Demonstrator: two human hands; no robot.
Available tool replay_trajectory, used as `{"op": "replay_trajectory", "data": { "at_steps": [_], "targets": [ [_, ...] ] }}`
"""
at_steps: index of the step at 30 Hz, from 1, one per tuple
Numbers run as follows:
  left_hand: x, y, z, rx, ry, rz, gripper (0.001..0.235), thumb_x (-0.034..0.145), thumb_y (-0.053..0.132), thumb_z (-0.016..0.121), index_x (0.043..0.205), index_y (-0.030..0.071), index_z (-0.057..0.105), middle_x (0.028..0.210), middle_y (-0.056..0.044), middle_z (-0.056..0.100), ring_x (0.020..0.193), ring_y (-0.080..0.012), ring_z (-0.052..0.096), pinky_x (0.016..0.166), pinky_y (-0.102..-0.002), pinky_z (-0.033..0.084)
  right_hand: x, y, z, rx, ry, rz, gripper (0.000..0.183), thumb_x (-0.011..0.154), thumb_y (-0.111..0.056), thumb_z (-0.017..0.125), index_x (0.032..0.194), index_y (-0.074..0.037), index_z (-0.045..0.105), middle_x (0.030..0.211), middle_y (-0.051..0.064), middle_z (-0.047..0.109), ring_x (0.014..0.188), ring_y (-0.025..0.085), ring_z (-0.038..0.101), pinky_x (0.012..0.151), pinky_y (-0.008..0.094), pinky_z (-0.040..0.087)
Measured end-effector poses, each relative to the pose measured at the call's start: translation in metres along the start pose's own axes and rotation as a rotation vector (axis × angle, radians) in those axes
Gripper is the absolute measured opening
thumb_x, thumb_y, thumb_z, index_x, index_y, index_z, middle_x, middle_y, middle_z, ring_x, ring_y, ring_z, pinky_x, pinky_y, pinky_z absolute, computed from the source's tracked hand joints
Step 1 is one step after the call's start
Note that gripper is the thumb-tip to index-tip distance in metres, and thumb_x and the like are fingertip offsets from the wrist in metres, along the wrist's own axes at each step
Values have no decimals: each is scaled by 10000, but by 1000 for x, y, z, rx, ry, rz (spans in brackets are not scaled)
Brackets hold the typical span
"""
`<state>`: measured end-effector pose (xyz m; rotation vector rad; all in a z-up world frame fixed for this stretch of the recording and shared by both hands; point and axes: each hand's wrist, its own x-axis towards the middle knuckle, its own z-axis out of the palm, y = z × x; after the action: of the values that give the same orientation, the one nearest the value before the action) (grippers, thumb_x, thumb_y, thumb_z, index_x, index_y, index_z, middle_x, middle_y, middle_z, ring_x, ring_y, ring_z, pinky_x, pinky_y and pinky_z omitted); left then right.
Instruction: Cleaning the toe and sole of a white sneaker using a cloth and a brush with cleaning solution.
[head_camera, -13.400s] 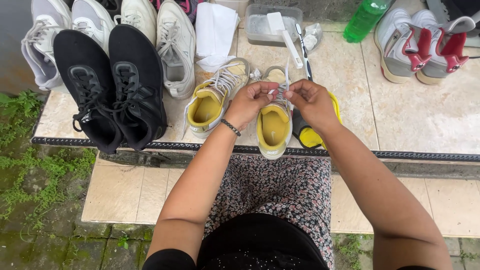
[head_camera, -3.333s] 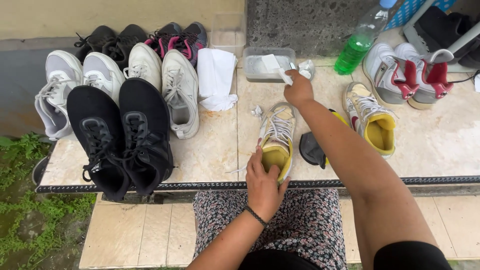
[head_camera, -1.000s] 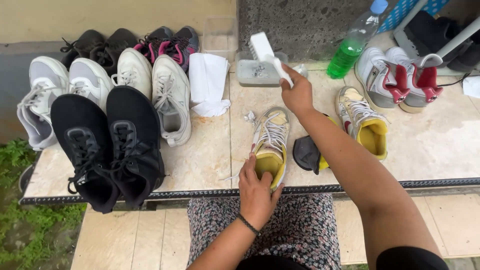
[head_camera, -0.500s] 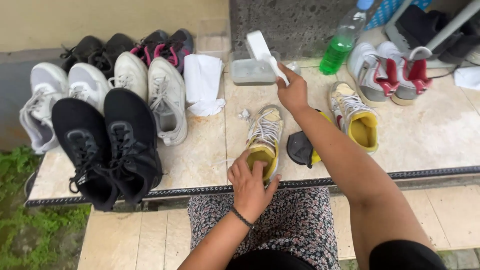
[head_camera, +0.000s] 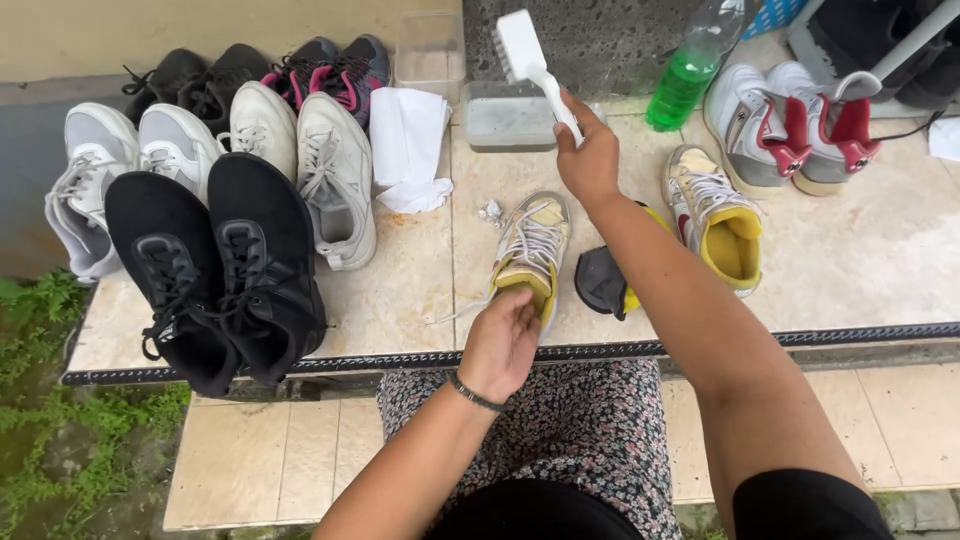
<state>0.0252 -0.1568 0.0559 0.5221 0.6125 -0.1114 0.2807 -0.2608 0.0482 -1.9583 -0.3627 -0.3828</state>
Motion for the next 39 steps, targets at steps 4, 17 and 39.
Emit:
{"op": "replay_trajectory", "data": {
  "at_steps": [4, 17, 39],
  "targets": [
    [25, 7, 20, -190, 89, -63, 429, 831, 95, 636, 1252, 32, 584, 1177, -128, 615, 1071, -222, 575, 1008, -282, 467, 8, 17, 10, -213, -124, 162, 426, 984, -184, 618, 1408, -216, 626, 1419, 119, 611, 1114, 309, 680, 808, 414, 581],
    [59, 2, 41, -24, 155, -20, 660, 1001, 450, 559, 1514, 97, 340, 1440, -154, 458, 1342, -294, 485, 1137, -433, 383, 3, 18, -4, 136, 29, 177, 384, 1031, -121, 643, 1411, -148, 597, 1064, 28, 650, 954, 149, 564, 797, 290, 455],
    [18, -2, -56, 910, -107, 765, 545, 973, 299, 530, 462, 139, 427, 395, -24, 325, 424, -120, 331, 507, -233, 341, -230, -67, -111, 233, -78, 336, 349, 1005, -135, 638, 1330, -8, 644, 765, 137, 667, 537, 127, 494, 501, 234, 415]
  ]
}}
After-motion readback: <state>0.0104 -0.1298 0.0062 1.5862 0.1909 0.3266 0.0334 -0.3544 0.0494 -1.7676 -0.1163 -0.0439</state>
